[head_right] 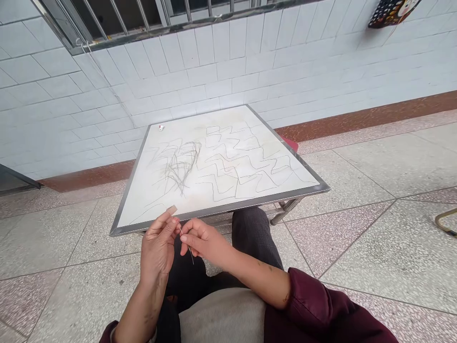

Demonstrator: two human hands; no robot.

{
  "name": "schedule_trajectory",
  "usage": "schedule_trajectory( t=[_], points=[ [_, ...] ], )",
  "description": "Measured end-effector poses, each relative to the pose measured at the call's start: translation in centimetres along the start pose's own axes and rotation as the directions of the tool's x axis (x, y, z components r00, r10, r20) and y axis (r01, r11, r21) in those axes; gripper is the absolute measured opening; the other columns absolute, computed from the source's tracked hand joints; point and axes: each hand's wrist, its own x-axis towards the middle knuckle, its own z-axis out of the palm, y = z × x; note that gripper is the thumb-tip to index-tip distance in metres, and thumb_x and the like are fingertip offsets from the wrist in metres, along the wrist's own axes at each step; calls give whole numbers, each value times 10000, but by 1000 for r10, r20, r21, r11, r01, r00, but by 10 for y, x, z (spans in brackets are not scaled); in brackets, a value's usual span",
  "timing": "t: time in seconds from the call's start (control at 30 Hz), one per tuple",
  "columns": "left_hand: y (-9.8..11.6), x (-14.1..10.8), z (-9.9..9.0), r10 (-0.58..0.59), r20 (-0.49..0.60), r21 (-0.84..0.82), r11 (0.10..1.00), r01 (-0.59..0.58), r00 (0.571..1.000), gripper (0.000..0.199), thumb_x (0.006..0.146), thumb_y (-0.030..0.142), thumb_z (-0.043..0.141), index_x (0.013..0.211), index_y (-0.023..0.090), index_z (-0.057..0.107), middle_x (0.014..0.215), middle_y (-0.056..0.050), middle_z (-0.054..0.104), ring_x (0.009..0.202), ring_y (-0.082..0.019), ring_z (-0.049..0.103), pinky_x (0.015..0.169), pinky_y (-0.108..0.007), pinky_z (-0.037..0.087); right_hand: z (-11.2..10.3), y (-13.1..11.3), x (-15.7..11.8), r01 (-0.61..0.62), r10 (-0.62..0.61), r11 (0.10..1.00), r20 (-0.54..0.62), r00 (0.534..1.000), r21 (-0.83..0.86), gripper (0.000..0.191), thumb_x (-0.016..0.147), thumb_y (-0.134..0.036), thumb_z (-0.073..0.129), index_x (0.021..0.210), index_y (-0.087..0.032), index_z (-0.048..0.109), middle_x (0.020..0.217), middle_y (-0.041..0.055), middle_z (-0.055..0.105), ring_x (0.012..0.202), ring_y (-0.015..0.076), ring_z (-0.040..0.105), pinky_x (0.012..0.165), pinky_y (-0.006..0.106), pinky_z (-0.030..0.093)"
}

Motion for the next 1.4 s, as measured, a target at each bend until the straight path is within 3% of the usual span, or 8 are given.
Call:
schedule_trajectory(
  t=[0.13, 0.37, 0.63, 0.83, 1.1, 1.2, 1.3, 1.4],
  points=[
    [-2, 0, 0, 2, -6, -22, 1000, -3, 1000, 361, 656, 265, 838, 1000, 186, 763, 696, 23, 628, 652, -78, 562, 675, -207, 467, 1, 2, -3, 137, -174, 941, -96, 980, -308, 217, 926, -446, 545, 954, -230, 542, 683, -32, 638, 525, 100, 449, 537, 239, 358],
    [-4, -4, -3, 41, 45, 76, 996, -44, 998, 363, 711, 273, 804, 1065, 212, 748, 716, 32, 608, 662, -79, 562, 705, -218, 474, 0, -1, -6, 199, -280, 829, -80, 957, -523, 216, 969, -333, 475, 813, -228, 582, 720, -25, 609, 633, 121, 524, 650, 256, 405],
    [-4, -7, -6, 151, 46, 310, 938, -158, 987, 347, 746, 328, 771, 1076, 227, 741, 749, 17, 604, 656, -105, 552, 697, -252, 482, -1, 1, -6, 192, -267, 804, -53, 962, -563, 212, 982, -306, 446, 845, -233, 590, 689, -31, 585, 645, 129, 541, 662, 253, 411],
    [-1, -9, -6, 261, 86, 515, 815, -267, 962, 310, 772, 325, 737, 1075, 263, 747, 780, 3, 624, 685, -135, 581, 688, -264, 486, -4, 3, -5, 169, -230, 793, -31, 973, -585, 223, 980, -307, 446, 827, -233, 590, 668, -37, 583, 614, 124, 527, 620, 245, 391],
    [-3, -14, -1, 356, 186, 616, 684, -390, 916, 259, 760, 224, 717, 998, 308, 774, 721, -6, 663, 648, -171, 578, 700, -307, 482, -22, -7, -2, 152, -114, 711, 101, 988, -686, 223, 964, -290, 456, 845, -244, 638, 633, -48, 573, 580, 120, 511, 591, 238, 364],
    [-5, -14, 0, 303, 174, 578, 738, -347, 937, 261, 748, 233, 727, 997, 296, 776, 725, -11, 664, 646, -170, 577, 687, -304, 484, -34, -17, 0, 125, -24, 786, 172, 985, -605, 210, 954, -305, 477, 850, -233, 645, 645, -46, 573, 607, 119, 520, 611, 235, 379],
    [-4, -11, 0, 129, 161, 470, 862, -191, 979, 296, 740, 295, 752, 1034, 258, 764, 763, -16, 672, 647, -150, 573, 655, -282, 485, -43, -25, 1, 88, 28, 886, 241, 970, -455, 201, 942, -339, 514, 876, -213, 655, 655, -43, 560, 650, 120, 539, 661, 239, 411],
    [-3, -9, 0, -6, 185, 356, 932, -61, 983, 310, 726, 316, 767, 1023, 224, 760, 748, -5, 666, 623, -118, 556, 638, -256, 481, -48, -29, 1, 69, 44, 907, 256, 966, -416, 218, 941, -360, 524, 916, -202, 671, 654, -36, 571, 666, 126, 560, 678, 247, 429]
  ],
)
